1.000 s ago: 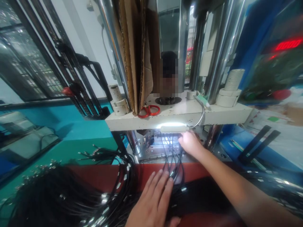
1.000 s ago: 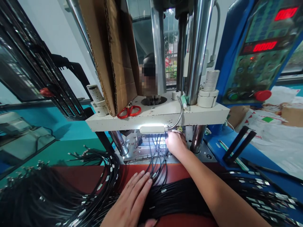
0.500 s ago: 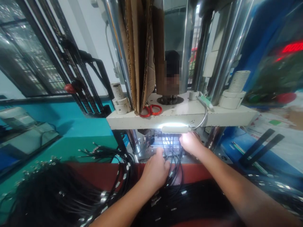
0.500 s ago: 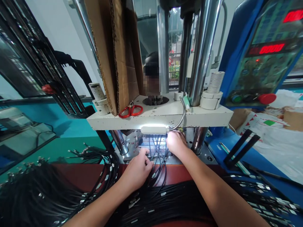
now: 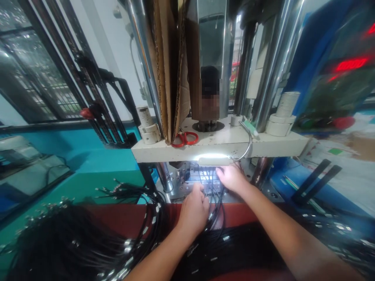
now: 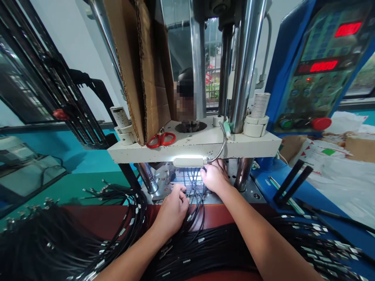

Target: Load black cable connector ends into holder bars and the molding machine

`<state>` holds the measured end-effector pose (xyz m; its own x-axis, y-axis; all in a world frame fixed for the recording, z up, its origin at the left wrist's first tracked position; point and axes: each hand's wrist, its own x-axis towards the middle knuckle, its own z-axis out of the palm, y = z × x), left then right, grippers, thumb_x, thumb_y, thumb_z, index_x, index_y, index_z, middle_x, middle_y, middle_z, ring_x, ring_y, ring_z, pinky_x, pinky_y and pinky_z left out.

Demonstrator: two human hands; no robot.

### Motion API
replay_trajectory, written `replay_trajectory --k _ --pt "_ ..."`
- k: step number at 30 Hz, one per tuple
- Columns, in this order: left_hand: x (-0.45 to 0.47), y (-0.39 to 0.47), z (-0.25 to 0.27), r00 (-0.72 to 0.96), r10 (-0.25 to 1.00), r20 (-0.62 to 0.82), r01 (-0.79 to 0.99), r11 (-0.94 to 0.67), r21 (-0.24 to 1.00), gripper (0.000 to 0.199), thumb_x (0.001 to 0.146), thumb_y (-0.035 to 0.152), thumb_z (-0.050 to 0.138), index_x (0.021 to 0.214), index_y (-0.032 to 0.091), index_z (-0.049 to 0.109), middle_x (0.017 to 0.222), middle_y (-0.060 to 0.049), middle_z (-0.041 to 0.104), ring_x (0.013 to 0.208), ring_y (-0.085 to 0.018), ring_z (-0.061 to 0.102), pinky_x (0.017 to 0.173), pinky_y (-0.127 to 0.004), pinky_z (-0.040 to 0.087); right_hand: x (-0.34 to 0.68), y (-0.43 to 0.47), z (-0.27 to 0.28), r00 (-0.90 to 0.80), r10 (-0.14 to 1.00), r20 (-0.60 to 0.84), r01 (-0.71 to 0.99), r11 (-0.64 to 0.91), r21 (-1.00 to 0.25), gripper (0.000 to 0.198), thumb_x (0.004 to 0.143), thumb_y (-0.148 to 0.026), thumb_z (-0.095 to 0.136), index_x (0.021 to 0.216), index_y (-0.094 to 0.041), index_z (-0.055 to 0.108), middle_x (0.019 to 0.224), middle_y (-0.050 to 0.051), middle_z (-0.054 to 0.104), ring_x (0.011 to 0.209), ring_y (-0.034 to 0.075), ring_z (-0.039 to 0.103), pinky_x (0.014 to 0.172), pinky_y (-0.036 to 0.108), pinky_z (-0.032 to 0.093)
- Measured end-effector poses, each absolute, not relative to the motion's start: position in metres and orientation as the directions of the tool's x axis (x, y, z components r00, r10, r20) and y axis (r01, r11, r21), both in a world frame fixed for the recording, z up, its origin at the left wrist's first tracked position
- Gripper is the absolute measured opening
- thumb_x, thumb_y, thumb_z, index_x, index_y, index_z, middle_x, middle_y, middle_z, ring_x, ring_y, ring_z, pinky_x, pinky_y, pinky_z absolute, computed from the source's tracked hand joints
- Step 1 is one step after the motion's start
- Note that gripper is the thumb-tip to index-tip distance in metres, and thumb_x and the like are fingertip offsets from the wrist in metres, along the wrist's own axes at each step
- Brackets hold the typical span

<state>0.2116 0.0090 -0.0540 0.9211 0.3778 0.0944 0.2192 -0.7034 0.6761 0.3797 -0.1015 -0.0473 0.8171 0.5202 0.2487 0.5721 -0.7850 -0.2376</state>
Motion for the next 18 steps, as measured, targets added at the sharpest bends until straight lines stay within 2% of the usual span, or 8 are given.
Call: replay_trajectory --k 6,10,13,18 --pt "0.215 0.009 -0.057 0.923 0.369 0.109 0.204 -0.708 0.676 0.023 0.085 0.02 0.044 0.108 0.023 0.046 0.076 0.001 0.059 0.067 -0.013 0.055 0.062 -0.022 0.035 0.38 -0.101 -0.05 0.805 0.537 0.252 0.59 -0.768 -0.249 0.04 0.091 -0.04 0.043 0.108 -0.019 0.071 0.122 0.013 0.06 0.119 0.028 0.043 0.102 0.041 0.026" --pt "0.214 0.009 -0.059 0.924 0.359 0.133 0.178 -0.712 0.68 0.022 0.085 0.019 0.043 0.107 0.022 0.046 0.073 0.001 0.057 0.065 -0.013 0.055 0.06 -0.022 0.034 0.378 -0.099 -0.047 0.809 0.525 0.263 0.583 -0.771 -0.255 0.047 0.092 -0.049 0.039 0.112 -0.02 0.07 0.121 0.012 0.061 0.117 0.028 0.045 0.101 0.041 0.028" --pt "0.214 0.01 -0.06 0.922 0.36 0.145 0.169 -0.709 0.685 0.021 0.086 0.019 0.042 0.106 0.022 0.046 0.073 0.001 0.057 0.064 -0.013 0.054 0.06 -0.022 0.034 0.375 -0.095 -0.044 0.808 0.522 0.273 0.583 -0.774 -0.247 0.051 0.09 -0.054 0.039 0.108 -0.02 0.072 0.12 0.013 0.061 0.118 0.029 0.045 0.102 0.042 0.029" --pt "0.213 0.011 -0.061 0.922 0.359 0.142 0.172 -0.71 0.683 0.022 0.086 0.018 0.042 0.108 0.021 0.047 0.074 0.0 0.059 0.066 -0.013 0.056 0.061 -0.022 0.035 0.374 -0.087 -0.041 0.802 0.537 0.26 0.591 -0.776 -0.219 0.043 0.087 -0.047 0.045 0.102 -0.019 0.074 0.117 0.014 0.063 0.121 0.032 0.044 0.102 0.042 0.03"
